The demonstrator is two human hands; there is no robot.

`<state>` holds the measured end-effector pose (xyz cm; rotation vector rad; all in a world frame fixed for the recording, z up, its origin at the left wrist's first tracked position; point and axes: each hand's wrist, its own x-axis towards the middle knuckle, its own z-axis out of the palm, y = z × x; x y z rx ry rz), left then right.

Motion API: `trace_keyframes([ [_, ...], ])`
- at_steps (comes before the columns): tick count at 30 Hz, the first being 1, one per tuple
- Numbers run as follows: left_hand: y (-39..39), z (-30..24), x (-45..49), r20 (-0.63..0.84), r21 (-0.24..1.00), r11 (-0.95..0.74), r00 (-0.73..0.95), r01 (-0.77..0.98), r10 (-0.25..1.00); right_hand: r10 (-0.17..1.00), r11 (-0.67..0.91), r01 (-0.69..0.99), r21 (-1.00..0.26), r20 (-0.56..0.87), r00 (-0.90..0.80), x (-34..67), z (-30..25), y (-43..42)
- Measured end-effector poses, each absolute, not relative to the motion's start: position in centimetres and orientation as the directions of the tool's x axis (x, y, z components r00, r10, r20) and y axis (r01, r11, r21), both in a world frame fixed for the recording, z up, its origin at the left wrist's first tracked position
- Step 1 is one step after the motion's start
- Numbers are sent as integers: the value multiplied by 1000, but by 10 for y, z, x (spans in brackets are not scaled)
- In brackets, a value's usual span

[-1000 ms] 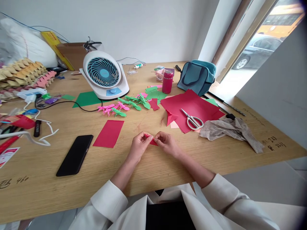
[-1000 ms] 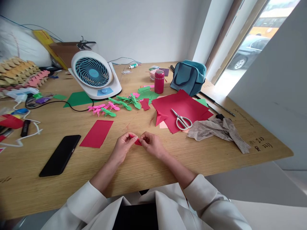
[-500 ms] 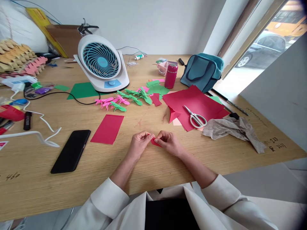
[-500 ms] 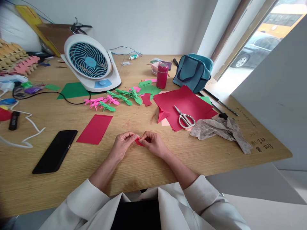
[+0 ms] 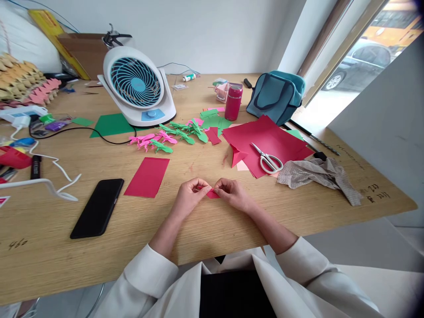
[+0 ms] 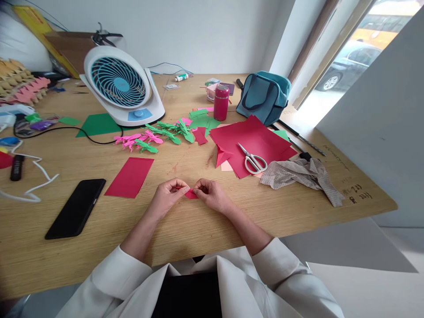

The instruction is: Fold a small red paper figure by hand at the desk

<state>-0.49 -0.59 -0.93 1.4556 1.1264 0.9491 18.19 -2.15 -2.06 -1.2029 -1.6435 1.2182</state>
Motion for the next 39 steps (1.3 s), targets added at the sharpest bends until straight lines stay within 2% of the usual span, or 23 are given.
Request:
trace_keyframes([
  [7,-9,-1,-7,2,907,-146,343,394,939,956,164,319,-933,71,-284,178,-16,-25],
  [10,-10,-2,-8,2,918,-121,301,378,954,955,209,302,-930,127,-269,181,-18,-25],
  [12,-8,-5,-9,-8,939,-88,276,332,961,928,335,336,-880,248,-276,183,-17,-27],
  [14,-7,-8,-9,-12,953,-68,262,296,965,862,497,411,-764,378,-338,186,-14,-30],
  [16,-6,-11,-10,-9,958,-63,250,280,968,793,608,501,-616,437,-424,187,-10,-34],
  [20,-9,-11,-8,-3,934,-92,266,345,964,730,675,660,-329,427,-533,183,-8,-40],
  [24,-14,-10,-6,27,876,-159,283,456,959,672,719,674,-170,417,-611,179,-13,-41],
  [31,-18,-15,-7,59,772,-280,374,571,926,624,763,636,-119,391,-676,177,-17,-45],
  [35,-24,-16,-10,177,625,-438,429,646,886,624,762,639,-106,383,-681,176,-17,-45],
  [39,-33,-16,-20,286,512,-570,499,642,818,615,769,631,-99,380,-691,176,-18,-45],
])
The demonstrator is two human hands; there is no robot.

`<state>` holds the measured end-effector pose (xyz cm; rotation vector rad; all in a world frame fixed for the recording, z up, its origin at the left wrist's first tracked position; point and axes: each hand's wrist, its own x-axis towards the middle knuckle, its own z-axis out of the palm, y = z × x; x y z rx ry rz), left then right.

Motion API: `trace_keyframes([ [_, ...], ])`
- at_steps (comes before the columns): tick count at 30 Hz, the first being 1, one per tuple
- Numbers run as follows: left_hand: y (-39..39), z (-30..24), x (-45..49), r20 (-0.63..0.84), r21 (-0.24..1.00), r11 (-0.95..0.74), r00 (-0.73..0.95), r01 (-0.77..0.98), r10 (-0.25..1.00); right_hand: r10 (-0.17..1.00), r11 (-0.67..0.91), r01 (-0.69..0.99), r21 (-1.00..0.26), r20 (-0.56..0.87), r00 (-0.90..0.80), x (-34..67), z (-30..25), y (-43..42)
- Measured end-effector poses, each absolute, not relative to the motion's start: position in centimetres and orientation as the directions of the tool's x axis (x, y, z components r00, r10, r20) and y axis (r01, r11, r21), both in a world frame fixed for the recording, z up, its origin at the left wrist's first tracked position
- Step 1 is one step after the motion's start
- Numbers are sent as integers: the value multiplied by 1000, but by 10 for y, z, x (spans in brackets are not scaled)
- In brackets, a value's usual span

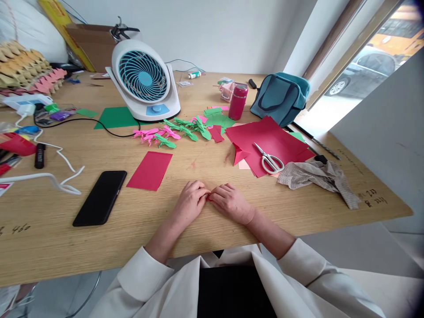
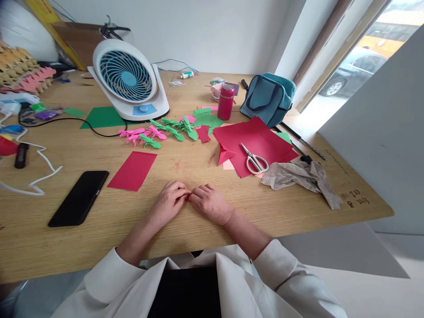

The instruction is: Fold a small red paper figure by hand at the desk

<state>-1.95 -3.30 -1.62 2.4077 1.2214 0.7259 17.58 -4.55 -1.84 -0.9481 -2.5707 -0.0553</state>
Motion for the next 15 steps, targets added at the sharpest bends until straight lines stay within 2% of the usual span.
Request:
trace_keyframes([
  [4,-42,-16,-31,295,463,-651,587,602,754,612,773,625,-105,382,-693,176,-20,-45],
  [11,-52,-16,-39,390,238,-758,654,608,648,585,798,591,-117,385,-714,176,-19,-45],
  [15,-54,-16,-40,386,180,-774,680,607,623,570,808,579,-110,398,-719,176,-20,-44],
])
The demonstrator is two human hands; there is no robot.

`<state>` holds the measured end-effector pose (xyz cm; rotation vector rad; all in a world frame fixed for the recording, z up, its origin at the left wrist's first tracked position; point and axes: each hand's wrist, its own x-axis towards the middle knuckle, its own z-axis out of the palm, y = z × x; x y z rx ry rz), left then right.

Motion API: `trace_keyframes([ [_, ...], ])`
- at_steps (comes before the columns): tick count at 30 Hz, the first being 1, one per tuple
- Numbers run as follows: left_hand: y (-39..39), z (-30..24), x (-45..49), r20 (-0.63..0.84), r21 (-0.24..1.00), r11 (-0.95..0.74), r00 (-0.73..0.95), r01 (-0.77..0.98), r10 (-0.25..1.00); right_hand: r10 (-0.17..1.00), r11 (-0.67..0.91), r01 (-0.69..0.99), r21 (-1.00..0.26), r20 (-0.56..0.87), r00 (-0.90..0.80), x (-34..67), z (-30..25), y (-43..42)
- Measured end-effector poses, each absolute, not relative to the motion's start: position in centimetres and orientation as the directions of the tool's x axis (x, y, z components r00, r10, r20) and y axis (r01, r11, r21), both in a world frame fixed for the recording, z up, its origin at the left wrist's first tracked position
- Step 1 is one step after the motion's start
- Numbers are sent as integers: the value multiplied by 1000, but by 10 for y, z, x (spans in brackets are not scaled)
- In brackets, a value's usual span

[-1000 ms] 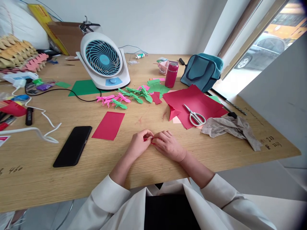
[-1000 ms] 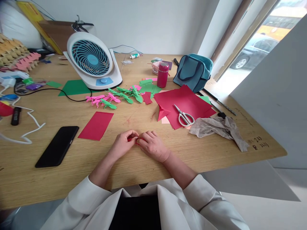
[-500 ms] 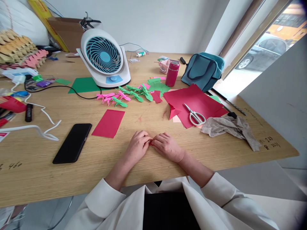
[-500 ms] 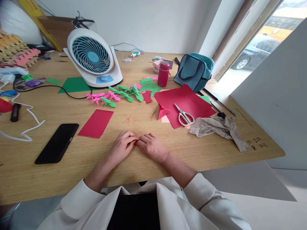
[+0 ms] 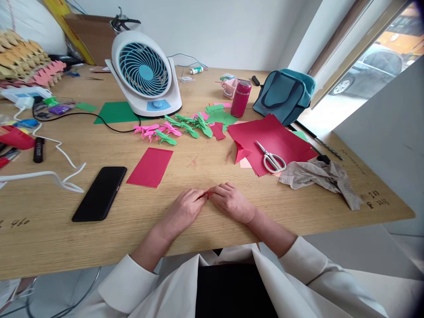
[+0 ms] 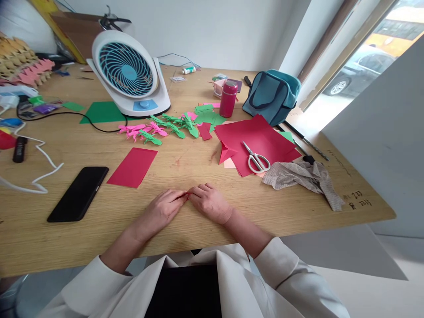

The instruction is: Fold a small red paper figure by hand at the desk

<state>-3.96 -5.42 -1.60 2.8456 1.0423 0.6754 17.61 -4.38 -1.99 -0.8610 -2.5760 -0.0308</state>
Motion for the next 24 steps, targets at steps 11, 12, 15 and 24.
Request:
trace_keyframes([
  [11,-67,-15,-46,403,220,-768,661,601,633,559,812,574,-105,419,-715,170,-19,-53],
  [12,-67,-15,-45,406,263,-751,636,606,656,570,808,576,-127,421,-706,170,-19,-54],
  [15,-69,-14,-39,369,360,-675,566,644,737,616,782,582,-222,417,-668,170,-20,-53],
  [24,-69,-16,-25,337,406,-555,446,726,829,670,741,561,-370,350,-654,170,-16,-53],
])
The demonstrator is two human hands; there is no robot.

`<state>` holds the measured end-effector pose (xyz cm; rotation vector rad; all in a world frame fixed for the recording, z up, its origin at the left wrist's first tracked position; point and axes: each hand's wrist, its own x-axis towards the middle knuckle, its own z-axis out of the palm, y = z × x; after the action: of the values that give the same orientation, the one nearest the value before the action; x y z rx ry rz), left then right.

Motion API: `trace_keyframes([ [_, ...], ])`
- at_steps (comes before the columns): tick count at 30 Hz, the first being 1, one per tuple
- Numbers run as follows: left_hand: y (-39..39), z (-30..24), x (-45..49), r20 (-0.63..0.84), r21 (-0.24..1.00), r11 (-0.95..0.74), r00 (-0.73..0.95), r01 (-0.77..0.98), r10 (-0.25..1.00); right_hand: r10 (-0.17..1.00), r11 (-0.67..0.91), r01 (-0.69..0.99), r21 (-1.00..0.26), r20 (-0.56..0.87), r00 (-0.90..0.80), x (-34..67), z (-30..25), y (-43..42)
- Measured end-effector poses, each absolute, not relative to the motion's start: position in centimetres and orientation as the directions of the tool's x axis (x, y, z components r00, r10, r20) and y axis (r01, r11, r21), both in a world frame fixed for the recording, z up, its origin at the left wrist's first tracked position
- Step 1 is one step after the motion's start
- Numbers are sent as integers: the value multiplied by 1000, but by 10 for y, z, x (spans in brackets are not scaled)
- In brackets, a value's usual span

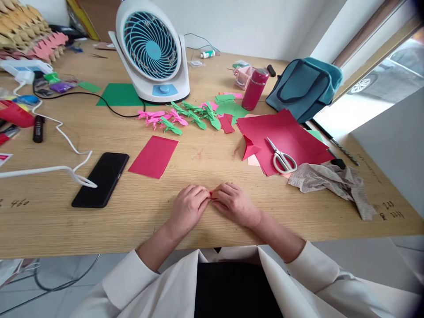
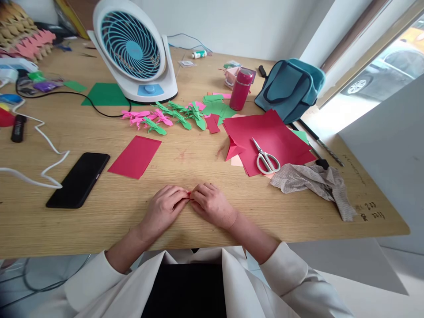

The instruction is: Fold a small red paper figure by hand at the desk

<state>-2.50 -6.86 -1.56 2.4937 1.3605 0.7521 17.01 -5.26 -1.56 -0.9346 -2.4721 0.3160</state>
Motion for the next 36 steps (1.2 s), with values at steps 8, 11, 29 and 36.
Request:
trace_keyframes([
  [8,-71,-19,-34,362,495,-552,417,671,833,682,728,557,-400,337,-650,168,-16,-50],
  [11,-73,-18,-38,364,508,-530,389,679,846,701,707,559,-433,322,-637,168,-14,-50],
  [29,-72,-15,-34,251,616,-371,273,695,929,821,523,554,-648,208,-531,162,-7,-49],
  [36,-75,-18,-35,227,685,-300,196,664,954,855,449,552,-703,158,-494,159,-3,-47],
])
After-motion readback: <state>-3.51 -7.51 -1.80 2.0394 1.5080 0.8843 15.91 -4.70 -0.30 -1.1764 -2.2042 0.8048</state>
